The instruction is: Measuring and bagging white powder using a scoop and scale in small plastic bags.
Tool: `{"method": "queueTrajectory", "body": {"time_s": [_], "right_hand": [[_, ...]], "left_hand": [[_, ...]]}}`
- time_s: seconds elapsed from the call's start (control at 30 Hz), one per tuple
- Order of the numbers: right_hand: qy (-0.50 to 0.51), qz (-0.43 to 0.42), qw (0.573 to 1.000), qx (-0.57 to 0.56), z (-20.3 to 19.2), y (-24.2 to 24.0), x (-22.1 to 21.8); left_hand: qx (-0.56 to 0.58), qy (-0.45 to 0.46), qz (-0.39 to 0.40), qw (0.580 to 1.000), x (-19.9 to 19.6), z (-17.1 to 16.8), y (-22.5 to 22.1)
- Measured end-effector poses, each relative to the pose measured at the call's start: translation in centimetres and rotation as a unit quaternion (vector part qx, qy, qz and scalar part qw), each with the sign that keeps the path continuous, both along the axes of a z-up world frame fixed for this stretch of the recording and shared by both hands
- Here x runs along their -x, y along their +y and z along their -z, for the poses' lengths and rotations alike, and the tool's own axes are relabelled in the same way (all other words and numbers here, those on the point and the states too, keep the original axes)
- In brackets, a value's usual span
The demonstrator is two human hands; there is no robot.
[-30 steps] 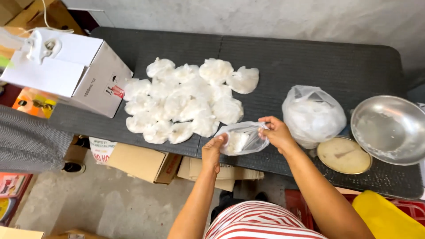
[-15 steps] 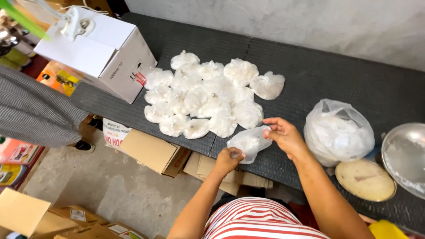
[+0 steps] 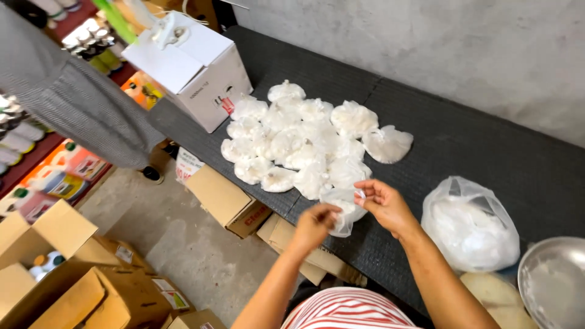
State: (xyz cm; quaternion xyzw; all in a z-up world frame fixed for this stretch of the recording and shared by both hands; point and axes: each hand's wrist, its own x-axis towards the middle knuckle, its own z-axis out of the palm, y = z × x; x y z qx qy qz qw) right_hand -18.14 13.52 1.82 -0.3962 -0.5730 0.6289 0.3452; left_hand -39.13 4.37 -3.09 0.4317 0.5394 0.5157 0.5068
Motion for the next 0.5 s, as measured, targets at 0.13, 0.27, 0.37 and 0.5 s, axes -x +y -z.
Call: {"method": "queueTrajectory", "body": {"time_s": [0.13,0.27,0.37,0.5], "right_hand": [[0.023,-0.025,0.999,-0.001,2.7,0.7,-0.9],[0.008,-0.028,0.999,0.025,3.9,2.0,-1.5],[-0.006,-0.045,0.999,0.014,5.5,3.7,-2.3],[0.007,-0.055,0.998,0.026,8.4,4.9,-2.0]], "left_hand": [[-0.123,0.375,0.022,0.918,-3.5,4.7,-0.2],[0.136,0.033,0.174,0.975,-4.4,5.6,1.2],[0.073,-0.061,0.128,0.987,-3.3,8.6,2.5],[0.072,0.007,0.075,0.995,-3.2,5.4,1.5]]}}
